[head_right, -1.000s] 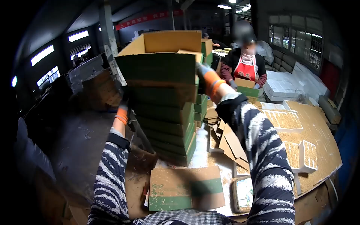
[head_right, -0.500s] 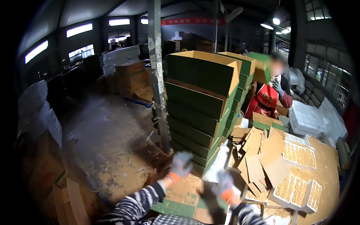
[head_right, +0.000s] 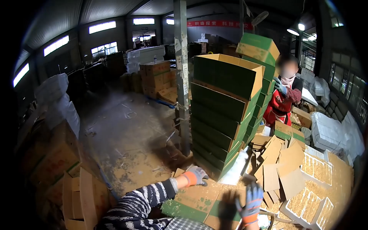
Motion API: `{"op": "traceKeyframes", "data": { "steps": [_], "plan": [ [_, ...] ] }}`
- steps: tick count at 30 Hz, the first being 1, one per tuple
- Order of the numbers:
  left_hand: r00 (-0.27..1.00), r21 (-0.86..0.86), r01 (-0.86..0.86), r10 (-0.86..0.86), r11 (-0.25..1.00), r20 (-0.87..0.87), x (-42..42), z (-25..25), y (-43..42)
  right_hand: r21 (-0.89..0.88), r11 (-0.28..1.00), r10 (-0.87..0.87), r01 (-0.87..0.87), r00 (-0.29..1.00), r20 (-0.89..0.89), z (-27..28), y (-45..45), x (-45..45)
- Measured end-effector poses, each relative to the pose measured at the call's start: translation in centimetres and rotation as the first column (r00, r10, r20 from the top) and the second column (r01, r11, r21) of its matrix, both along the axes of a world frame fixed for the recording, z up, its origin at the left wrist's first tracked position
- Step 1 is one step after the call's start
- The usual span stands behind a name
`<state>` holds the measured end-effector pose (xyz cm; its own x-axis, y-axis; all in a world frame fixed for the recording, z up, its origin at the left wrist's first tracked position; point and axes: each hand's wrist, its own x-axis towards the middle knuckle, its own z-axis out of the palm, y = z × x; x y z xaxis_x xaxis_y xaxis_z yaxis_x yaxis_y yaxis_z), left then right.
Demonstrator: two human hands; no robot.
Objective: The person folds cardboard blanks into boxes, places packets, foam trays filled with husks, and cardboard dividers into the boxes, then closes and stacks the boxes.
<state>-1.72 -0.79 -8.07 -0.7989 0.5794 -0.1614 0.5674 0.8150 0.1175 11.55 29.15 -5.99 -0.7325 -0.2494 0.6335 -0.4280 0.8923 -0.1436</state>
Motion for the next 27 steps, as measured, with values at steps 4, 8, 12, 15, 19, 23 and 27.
{"op": "traceKeyframes", "data": {
  "steps": [4, 8, 12, 15, 19, 23, 27],
  "plan": [
    [0.993, 0.103, -0.019, 0.007, 0.994, 0.121, 1.2, 4.9, 1.2, 0.057, 0.997, -0.039, 0.044, 0.995, -0.09, 6.2, -0.9, -0.8],
    [0.998, 0.021, 0.053, -0.053, 0.998, 0.044, -0.4, -7.8, 0.0, 0.089, 0.993, 0.06, -0.076, 0.984, 0.167, 1.7, -2.0, -2.0],
    [0.997, -0.099, -0.077, 0.078, 0.992, 0.008, 2.1, -14.4, 0.0, 0.287, 0.883, 0.134, -0.371, 0.786, 0.604, -6.5, -5.0, 0.8],
    [0.998, 0.017, -0.05, 0.05, 0.999, -0.023, 3.0, -15.5, -0.7, 0.225, 0.877, 0.305, -0.426, 0.853, 0.424, -19.5, -3.7, 5.0],
    [0.996, -0.058, -0.079, 0.077, 0.995, -0.037, 2.7, -14.4, -0.9, 0.129, 0.851, 0.427, -0.508, 0.815, 0.392, -15.2, -3.0, 6.2],
    [0.997, -0.113, -0.063, 0.068, 0.992, 0.033, 1.7, -10.6, -0.9, -0.015, 0.817, 0.537, -0.576, 0.751, 0.384, -9.7, -2.4, 6.1],
    [0.984, 0.192, -0.05, 0.015, 0.98, 0.177, -0.4, -3.4, -2.7, 0.034, 0.955, 0.277, -0.293, 0.932, 0.235, -2.0, -2.0, 1.0]
  ]
}}
